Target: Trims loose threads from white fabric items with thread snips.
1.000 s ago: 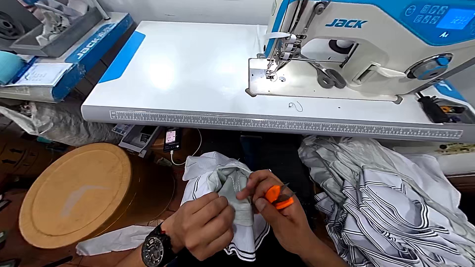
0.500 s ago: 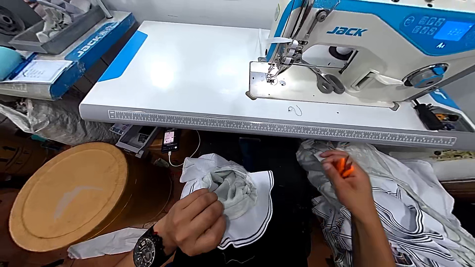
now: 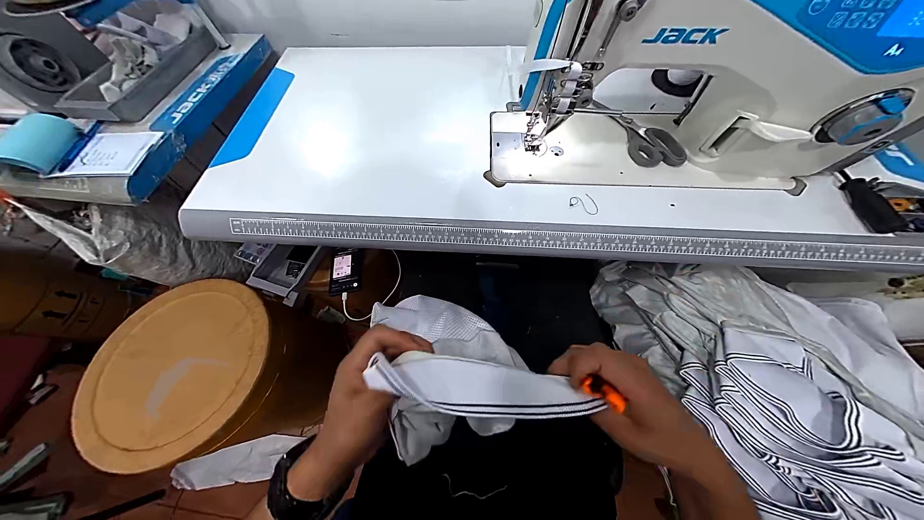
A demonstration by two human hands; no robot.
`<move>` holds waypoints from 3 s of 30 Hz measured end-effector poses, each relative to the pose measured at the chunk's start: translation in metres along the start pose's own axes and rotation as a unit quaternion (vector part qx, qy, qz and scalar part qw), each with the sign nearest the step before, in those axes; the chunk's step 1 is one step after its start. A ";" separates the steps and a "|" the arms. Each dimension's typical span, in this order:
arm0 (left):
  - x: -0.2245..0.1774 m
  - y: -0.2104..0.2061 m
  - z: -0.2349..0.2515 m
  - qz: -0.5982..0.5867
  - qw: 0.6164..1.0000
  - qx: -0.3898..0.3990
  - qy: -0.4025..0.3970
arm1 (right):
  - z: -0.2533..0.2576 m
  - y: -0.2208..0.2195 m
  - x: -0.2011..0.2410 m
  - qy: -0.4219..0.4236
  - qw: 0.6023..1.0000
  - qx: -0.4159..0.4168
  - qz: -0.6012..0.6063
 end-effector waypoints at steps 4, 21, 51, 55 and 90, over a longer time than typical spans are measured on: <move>0.015 -0.013 0.002 -0.160 0.949 -0.021 0.270 | -0.002 -0.006 -0.035 -0.155 0.960 0.035 0.230; -0.003 -0.039 -0.001 -0.085 0.983 -0.053 0.155 | 0.018 -0.058 0.060 0.102 0.966 -0.220 -0.086; -0.008 -0.040 -0.005 0.057 0.993 -0.103 0.007 | 0.013 -0.029 0.046 -0.010 0.961 -0.274 -0.043; -0.011 -0.045 -0.005 0.056 0.994 -0.094 -0.014 | 0.020 -0.052 0.058 0.059 0.963 -0.245 -0.097; 0.022 -0.034 0.005 0.000 0.990 -0.009 0.138 | 0.031 -0.063 0.051 0.068 0.991 -0.108 -0.034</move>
Point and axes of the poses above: each hand's wrist, its own z-axis towards the middle knuckle, its own y-axis out of the back of the hand, x = y × z, the point moved 5 cm from there along z, towards the middle knuckle, and after that the axes turned 2 degrees about -z, right-handed, at the moved point
